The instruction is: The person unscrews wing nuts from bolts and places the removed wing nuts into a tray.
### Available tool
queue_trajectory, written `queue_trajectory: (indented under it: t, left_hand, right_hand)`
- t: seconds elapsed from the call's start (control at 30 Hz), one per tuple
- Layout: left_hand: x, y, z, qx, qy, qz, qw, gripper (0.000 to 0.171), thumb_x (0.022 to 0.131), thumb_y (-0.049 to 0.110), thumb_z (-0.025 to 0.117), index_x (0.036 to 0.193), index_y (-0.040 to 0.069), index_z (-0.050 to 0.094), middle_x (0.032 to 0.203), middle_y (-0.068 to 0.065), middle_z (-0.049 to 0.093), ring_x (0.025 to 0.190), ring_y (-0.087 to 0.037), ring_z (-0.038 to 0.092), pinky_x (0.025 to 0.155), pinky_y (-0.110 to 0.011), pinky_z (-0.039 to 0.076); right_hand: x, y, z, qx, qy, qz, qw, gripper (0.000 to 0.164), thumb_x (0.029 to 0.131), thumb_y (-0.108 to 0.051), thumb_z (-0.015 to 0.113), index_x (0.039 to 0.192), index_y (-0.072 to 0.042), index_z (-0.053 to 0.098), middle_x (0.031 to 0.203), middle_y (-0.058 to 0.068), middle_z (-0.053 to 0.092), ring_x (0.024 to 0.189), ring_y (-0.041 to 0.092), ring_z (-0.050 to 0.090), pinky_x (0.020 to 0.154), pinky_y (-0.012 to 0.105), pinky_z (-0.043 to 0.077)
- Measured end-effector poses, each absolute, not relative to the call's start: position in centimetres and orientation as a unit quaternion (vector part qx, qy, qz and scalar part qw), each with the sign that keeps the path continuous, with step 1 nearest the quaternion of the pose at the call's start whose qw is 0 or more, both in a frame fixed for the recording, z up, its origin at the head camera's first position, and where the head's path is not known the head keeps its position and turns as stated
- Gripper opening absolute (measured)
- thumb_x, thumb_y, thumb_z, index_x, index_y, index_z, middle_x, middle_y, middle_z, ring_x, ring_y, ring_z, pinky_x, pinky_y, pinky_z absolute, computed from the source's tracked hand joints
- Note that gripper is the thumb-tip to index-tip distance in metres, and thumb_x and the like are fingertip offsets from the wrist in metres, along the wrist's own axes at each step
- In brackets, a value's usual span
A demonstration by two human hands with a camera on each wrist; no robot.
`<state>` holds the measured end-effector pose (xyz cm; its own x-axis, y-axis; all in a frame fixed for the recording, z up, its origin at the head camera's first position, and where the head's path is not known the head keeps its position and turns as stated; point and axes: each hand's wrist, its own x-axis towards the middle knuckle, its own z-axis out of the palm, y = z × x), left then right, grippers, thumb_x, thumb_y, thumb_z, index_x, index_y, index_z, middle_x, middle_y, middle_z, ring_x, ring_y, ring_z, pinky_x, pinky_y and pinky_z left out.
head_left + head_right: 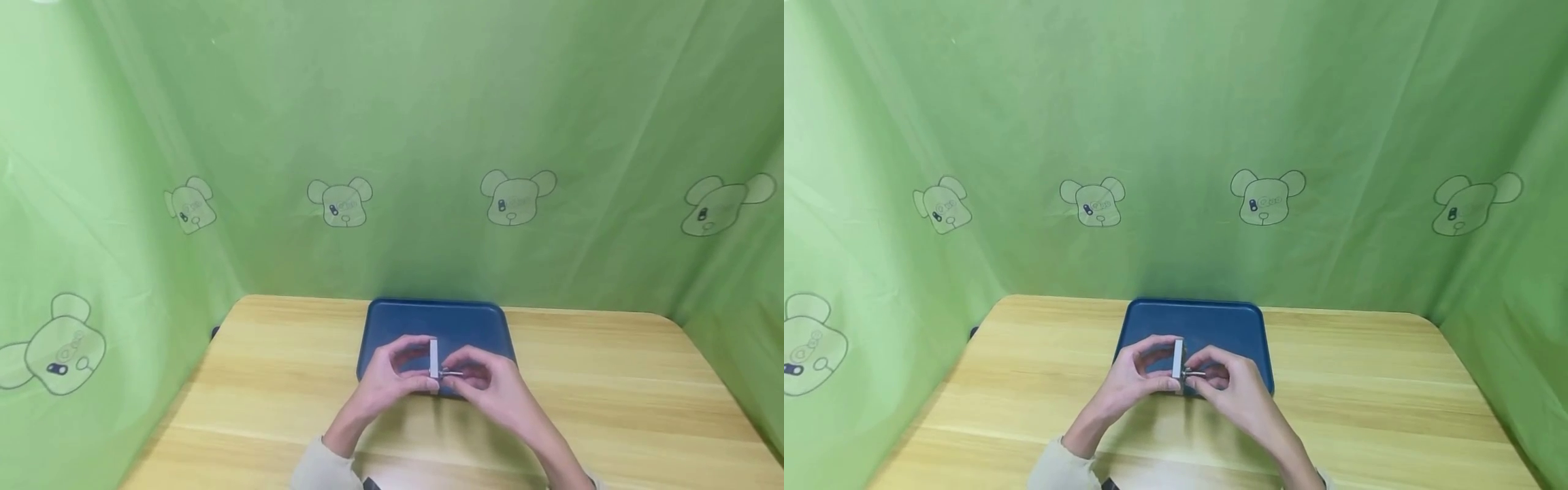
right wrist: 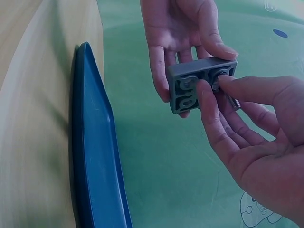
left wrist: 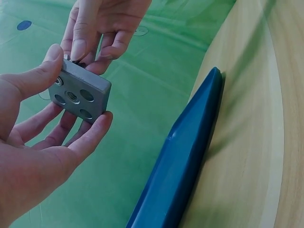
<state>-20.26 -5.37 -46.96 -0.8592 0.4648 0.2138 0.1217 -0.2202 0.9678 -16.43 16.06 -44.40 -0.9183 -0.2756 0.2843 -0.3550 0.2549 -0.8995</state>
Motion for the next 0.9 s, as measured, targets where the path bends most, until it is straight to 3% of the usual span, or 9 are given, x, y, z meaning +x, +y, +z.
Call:
queue_trajectory:
  t: [0.5, 0.73, 0.9]
  left_hand:
    - [-20.5, -6.0, -46.8, 0.236, 0.620, 0.741, 0.104, 0.064, 0.075, -0.015, 0.080, 0.135, -0.002, 0.060, 0.141, -0.016, 0.057, 0.130, -0.041, 0.055, 0.103, -0.042, 0.058]
    - [-20.6, -6.0, -46.9, 0.241, 0.625, 0.735, 0.105, 0.067, 0.076, -0.012, 0.082, 0.138, -0.002, 0.058, 0.142, -0.018, 0.055, 0.129, -0.040, 0.056, 0.103, -0.044, 0.057]
    - [-20.6, -5.9, -47.1, 0.247, 0.621, 0.737, 0.104, 0.066, 0.076, -0.013, 0.082, 0.136, -0.001, 0.059, 0.140, -0.016, 0.057, 0.132, -0.043, 0.053, 0.105, -0.045, 0.056]
  right_hand:
    - [-17.3, 16.4, -44.1, 0.239, -0.791, 0.563, -0.004, 0.013, 0.095, -0.016, 0.075, 0.107, -0.011, 0.072, 0.106, 0.005, 0.072, 0.100, 0.018, 0.072, 0.088, 0.031, 0.064]
    - [-17.6, 16.5, -44.1, 0.246, -0.780, 0.575, -0.010, 0.013, 0.100, -0.015, 0.068, 0.106, -0.003, 0.071, 0.103, 0.012, 0.071, 0.093, 0.019, 0.074, 0.084, 0.040, 0.066]
    - [-17.9, 16.4, -44.2, 0.257, -0.776, 0.577, -0.009, 0.012, 0.098, -0.014, 0.071, 0.104, -0.003, 0.071, 0.102, 0.013, 0.071, 0.094, 0.018, 0.073, 0.085, 0.040, 0.066]
